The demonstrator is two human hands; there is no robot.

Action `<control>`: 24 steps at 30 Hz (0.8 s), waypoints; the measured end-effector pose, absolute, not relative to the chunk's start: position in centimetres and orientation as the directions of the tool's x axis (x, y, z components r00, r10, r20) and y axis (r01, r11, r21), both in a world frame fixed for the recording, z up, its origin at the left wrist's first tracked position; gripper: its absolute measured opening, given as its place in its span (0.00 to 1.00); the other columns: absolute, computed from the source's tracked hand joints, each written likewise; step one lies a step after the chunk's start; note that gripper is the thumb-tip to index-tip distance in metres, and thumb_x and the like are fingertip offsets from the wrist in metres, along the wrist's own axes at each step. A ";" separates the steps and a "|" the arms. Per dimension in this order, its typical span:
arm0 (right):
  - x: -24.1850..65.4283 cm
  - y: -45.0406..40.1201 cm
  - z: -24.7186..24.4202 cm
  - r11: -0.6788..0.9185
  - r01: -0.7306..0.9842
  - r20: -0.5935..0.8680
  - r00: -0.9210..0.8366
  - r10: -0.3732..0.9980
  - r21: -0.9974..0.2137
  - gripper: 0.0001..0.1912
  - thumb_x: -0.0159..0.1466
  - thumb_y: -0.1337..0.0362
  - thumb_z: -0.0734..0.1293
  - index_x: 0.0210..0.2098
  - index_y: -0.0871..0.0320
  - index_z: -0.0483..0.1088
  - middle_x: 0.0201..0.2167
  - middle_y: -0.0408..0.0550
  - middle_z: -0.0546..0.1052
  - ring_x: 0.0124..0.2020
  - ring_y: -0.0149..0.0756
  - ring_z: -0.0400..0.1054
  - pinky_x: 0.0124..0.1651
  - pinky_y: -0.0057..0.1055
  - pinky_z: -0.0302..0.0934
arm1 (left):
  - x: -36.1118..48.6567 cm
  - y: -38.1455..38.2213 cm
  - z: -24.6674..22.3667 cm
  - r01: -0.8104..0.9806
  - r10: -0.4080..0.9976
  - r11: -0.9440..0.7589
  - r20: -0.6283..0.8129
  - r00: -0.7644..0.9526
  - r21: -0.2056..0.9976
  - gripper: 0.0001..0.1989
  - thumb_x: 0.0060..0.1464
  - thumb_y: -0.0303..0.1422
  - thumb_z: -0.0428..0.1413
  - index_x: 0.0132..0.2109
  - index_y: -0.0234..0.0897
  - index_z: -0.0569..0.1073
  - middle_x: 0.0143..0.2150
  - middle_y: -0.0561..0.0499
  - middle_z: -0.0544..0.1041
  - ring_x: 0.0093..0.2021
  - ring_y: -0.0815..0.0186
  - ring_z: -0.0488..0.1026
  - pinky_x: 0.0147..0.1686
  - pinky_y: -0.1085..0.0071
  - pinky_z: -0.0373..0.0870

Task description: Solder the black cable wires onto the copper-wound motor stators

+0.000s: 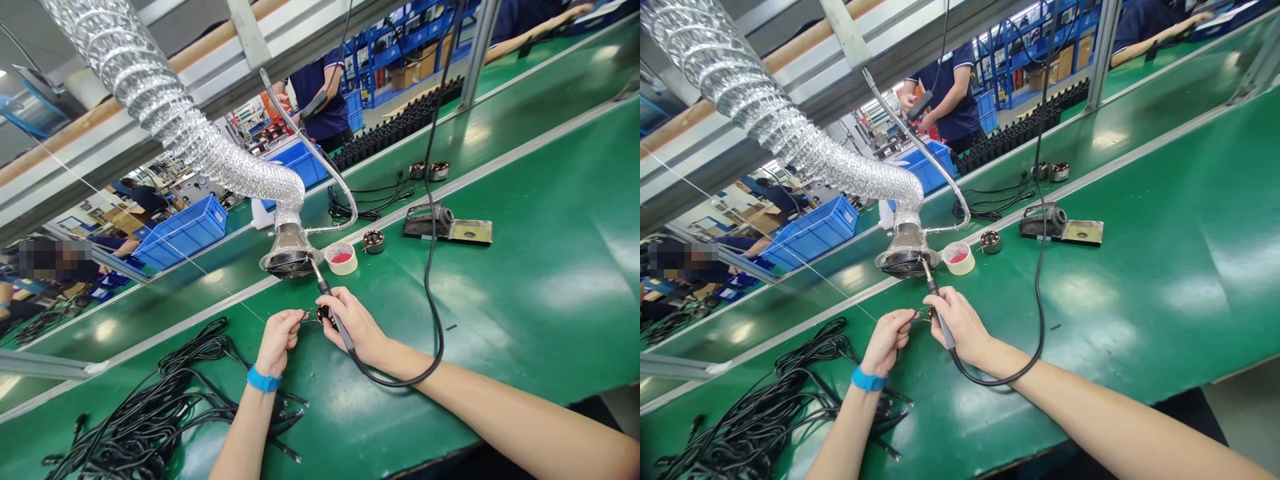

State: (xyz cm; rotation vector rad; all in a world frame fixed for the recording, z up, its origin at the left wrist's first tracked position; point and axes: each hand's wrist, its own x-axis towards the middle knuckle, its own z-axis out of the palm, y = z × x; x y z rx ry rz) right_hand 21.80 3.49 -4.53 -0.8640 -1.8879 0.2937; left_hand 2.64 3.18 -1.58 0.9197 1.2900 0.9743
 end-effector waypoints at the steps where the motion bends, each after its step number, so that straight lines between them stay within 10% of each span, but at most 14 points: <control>1: 21.8 3.5 -4.5 0.715 0.438 0.692 -0.247 0.678 -0.544 0.24 0.57 0.77 0.64 0.52 0.55 0.63 0.42 0.50 0.65 0.34 0.34 0.65 0.40 0.35 0.67 | 2.6 3.2 -1.5 -0.060 0.941 0.337 -0.335 0.045 0.940 0.21 0.44 0.44 0.67 0.34 0.28 0.75 0.18 0.64 0.52 0.16 0.82 0.41 0.16 0.78 0.34; 15: 22.0 3.3 -4.1 0.746 0.476 0.731 -0.268 0.627 -0.465 0.21 0.59 0.74 0.64 0.51 0.56 0.63 0.42 0.50 0.66 0.34 0.33 0.66 0.38 0.32 0.67 | 2.0 3.7 -1.6 -0.106 0.960 0.279 -0.277 0.030 0.954 0.22 0.41 0.44 0.70 0.33 0.28 0.74 0.19 0.65 0.50 0.16 0.82 0.42 0.14 0.81 0.37; 24: 22.4 2.1 -0.4 0.722 0.571 0.751 -0.255 0.609 -0.392 0.18 0.62 0.72 0.63 0.51 0.56 0.64 0.43 0.50 0.66 0.31 0.31 0.65 0.35 0.30 0.65 | -2.7 5.7 -2.4 -0.310 0.885 0.096 -0.224 -0.409 0.946 0.12 0.46 0.32 0.67 0.33 0.28 0.75 0.20 0.58 0.65 0.15 0.80 0.55 0.13 0.82 0.53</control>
